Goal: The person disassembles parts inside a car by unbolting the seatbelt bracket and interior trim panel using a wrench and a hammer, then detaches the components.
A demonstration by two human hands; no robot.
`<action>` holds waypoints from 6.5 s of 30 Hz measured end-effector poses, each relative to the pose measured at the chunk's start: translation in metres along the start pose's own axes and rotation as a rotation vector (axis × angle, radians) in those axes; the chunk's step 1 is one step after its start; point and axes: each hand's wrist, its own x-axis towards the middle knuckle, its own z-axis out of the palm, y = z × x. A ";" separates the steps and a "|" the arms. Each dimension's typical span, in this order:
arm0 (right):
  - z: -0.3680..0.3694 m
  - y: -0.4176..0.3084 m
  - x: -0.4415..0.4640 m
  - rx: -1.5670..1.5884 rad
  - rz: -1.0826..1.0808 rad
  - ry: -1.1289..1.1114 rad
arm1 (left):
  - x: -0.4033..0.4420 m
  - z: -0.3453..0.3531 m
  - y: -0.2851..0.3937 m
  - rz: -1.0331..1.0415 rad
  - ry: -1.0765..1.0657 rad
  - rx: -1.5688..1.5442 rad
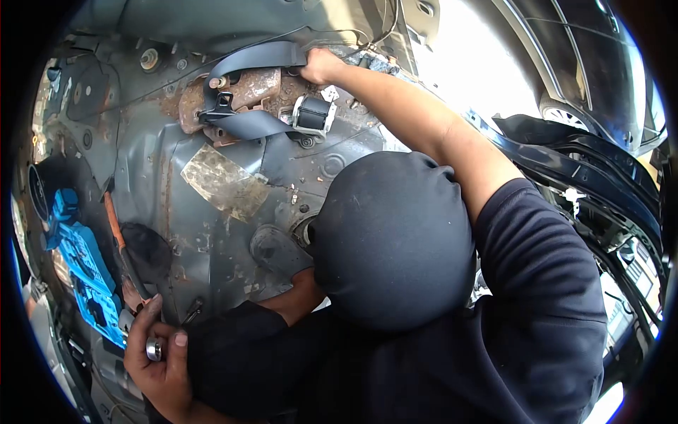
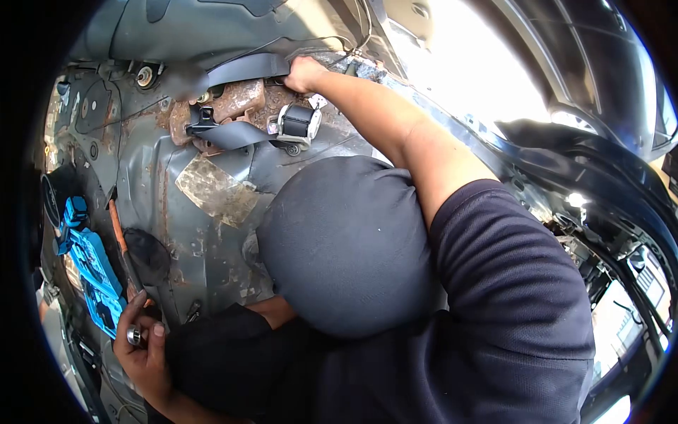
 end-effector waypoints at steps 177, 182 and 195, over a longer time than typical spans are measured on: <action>0.013 -0.044 -0.128 0.160 -0.535 0.230 | 0.024 0.046 0.046 -0.038 0.029 -0.023; -0.031 -0.080 -0.106 0.439 -0.577 0.373 | 0.027 0.045 0.044 -0.057 0.020 -0.022; -0.074 -0.167 -0.117 0.184 -0.631 0.109 | 0.036 0.045 0.039 -0.006 0.001 -0.029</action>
